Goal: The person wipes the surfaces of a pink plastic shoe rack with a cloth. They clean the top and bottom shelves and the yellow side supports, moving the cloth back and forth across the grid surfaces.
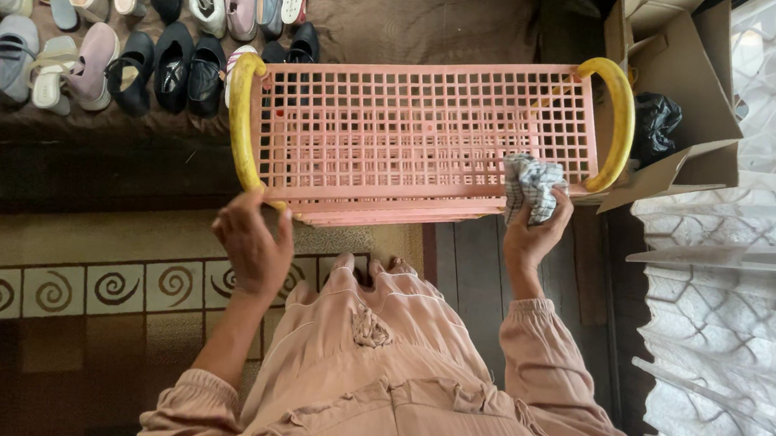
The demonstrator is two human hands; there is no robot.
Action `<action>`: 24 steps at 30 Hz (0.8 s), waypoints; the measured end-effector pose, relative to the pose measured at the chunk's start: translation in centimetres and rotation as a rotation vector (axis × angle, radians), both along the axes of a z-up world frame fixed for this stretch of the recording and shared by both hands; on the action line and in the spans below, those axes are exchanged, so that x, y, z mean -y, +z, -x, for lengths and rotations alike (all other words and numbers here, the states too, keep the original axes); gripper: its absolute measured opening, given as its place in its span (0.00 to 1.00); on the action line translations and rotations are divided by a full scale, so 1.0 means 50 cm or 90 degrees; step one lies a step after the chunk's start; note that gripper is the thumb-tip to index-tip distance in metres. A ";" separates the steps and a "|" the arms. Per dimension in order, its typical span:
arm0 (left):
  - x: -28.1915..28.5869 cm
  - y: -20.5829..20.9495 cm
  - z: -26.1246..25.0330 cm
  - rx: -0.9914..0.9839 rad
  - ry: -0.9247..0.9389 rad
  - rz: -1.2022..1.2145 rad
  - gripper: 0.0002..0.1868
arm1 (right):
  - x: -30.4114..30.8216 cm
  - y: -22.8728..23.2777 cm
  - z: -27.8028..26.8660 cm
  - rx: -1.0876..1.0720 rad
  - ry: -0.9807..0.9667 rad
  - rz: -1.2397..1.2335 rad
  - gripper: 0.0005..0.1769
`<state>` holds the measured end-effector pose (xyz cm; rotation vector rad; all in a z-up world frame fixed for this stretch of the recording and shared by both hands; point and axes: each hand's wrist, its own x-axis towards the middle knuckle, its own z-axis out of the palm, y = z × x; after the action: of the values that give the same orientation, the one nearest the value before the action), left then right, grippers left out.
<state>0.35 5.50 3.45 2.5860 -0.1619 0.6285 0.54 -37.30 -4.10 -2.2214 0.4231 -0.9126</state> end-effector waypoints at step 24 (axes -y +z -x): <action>-0.066 0.005 -0.300 -0.244 0.109 0.019 0.18 | -0.140 -0.030 -0.112 0.036 -0.069 -0.380 0.32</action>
<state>15.35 8.82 3.68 2.6518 0.1928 0.1792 6.14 -30.29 -5.61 -1.6376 0.6922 -0.7745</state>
